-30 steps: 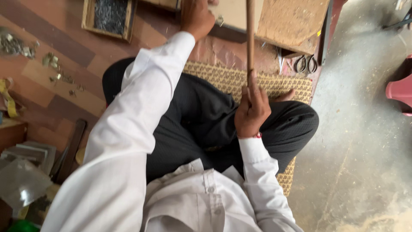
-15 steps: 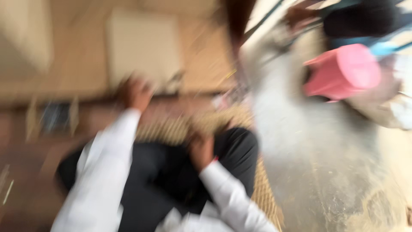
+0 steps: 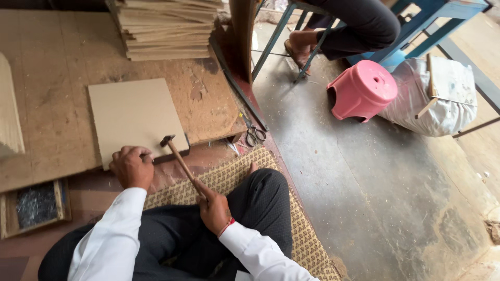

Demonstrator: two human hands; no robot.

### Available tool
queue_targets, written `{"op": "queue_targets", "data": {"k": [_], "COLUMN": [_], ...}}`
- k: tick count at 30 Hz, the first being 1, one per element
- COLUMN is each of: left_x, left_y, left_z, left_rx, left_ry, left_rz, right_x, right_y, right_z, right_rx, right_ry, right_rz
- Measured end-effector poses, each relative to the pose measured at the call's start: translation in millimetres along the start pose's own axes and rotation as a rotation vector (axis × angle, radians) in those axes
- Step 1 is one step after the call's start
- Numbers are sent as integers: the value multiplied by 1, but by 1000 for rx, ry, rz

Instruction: The person sits on the floor and repeatedly attaches metal corner pieces to rectangular cardboard book covers using a hammer and nails. They pick up a cover, position a corner piece, hammer it in, and then move the finished cover to a stack.

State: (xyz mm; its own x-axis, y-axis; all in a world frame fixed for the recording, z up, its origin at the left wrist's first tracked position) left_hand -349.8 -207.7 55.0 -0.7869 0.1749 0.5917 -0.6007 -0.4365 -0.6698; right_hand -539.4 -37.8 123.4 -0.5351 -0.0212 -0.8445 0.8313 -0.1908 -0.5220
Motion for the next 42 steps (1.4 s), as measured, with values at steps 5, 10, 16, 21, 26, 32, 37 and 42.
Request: {"op": "queue_targets", "data": {"k": [5, 10, 16, 21, 26, 32, 37, 42], "left_x": [-14, -31, -19, -21, -28, -33, -37, -34], "left_y": [10, 4, -13, -8, 4, 16, 20, 19], "left_z": [-5, 3, 6, 1, -1, -3, -4, -3], "left_rx": [378, -14, 4, 37, 102, 105, 168, 196], "left_ry": [-582, -1288, -1168, -1154, -1112, -1144, -1064, -1078], "left_rz": [-827, -1169, -1151, -1079, -1049, -1074, -1149, -1109], "right_x": [20, 29, -2, -4, -6, -13, -15, -11], "right_y": [10, 23, 11, 15, 8, 11, 14, 15], "right_z": [-3, -5, -20, -22, -17, -14, -14, -12], "right_rx": [12, -40, 30, 21, 83, 90, 93, 6], "right_ry": [-315, -114, -204, -193, -314, -272, -363, -239], "right_rz": [-63, -38, -87, -245, -176, -200, -128, -148]}}
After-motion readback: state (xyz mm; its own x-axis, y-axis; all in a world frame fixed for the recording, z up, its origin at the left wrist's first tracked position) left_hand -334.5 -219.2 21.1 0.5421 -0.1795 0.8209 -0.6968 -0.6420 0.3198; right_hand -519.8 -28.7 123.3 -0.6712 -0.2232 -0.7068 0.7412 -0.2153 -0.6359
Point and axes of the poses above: each hand's wrist, its own z-axis towards the middle knuckle, its own y-axis out of the palm, x = y × z, the point moved 1 cm from there along z, towards the middle knuckle, and after that the axes turned 1 degree about y, right-handed, at the moved point
